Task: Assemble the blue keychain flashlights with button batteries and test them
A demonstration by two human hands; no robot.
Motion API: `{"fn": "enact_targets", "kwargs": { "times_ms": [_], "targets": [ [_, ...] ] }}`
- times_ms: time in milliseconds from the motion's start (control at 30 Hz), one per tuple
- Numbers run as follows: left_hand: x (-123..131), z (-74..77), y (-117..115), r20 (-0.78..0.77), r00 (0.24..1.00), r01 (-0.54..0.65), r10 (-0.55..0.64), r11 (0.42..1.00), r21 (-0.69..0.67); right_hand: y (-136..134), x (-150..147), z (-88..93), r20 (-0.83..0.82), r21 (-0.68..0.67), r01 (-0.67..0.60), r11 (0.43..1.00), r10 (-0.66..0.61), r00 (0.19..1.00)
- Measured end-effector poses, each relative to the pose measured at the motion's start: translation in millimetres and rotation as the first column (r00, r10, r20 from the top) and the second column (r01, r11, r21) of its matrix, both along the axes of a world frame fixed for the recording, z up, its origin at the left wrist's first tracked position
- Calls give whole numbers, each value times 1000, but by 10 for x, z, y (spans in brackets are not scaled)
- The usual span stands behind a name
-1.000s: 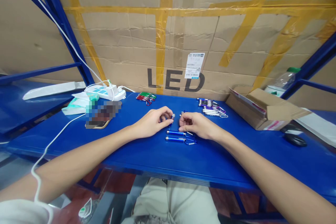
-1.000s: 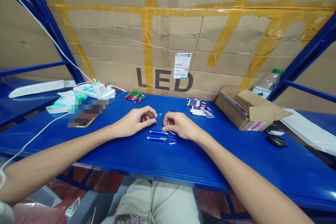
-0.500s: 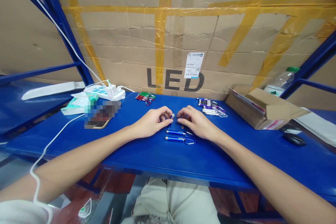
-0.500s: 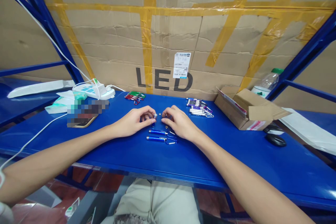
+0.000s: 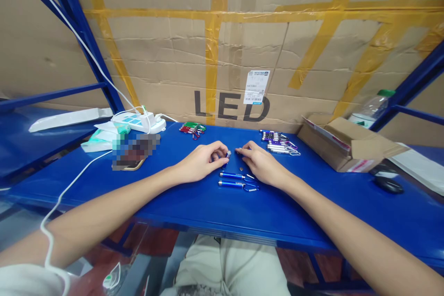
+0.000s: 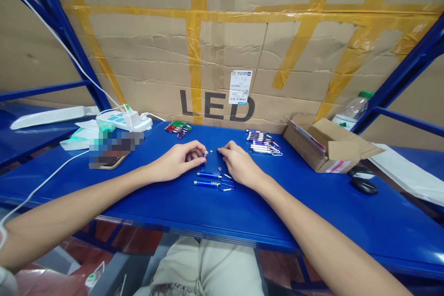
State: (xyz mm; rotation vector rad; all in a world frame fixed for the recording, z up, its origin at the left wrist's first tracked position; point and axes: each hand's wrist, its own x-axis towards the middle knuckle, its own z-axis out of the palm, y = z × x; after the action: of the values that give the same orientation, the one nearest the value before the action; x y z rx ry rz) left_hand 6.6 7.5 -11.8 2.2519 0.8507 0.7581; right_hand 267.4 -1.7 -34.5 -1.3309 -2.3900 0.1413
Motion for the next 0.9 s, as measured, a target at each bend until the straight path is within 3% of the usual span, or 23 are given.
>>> {"fn": "enact_targets", "kwargs": {
  "times_ms": [567,733,900],
  "targets": [
    [2,-7,2,21,1000,-1,1,1000,-4,72,77,5,-114,-63,98,993,-105,988],
    [3,-7,0,14,1000,1,-1,1000,-3,92,91,4,-179,-203,86,975,-124,976],
    [6,15,-15,10,1000,-9,9,1000,-6,132,123,-34,-350,-354,39,934,-171,921]
  ]
}}
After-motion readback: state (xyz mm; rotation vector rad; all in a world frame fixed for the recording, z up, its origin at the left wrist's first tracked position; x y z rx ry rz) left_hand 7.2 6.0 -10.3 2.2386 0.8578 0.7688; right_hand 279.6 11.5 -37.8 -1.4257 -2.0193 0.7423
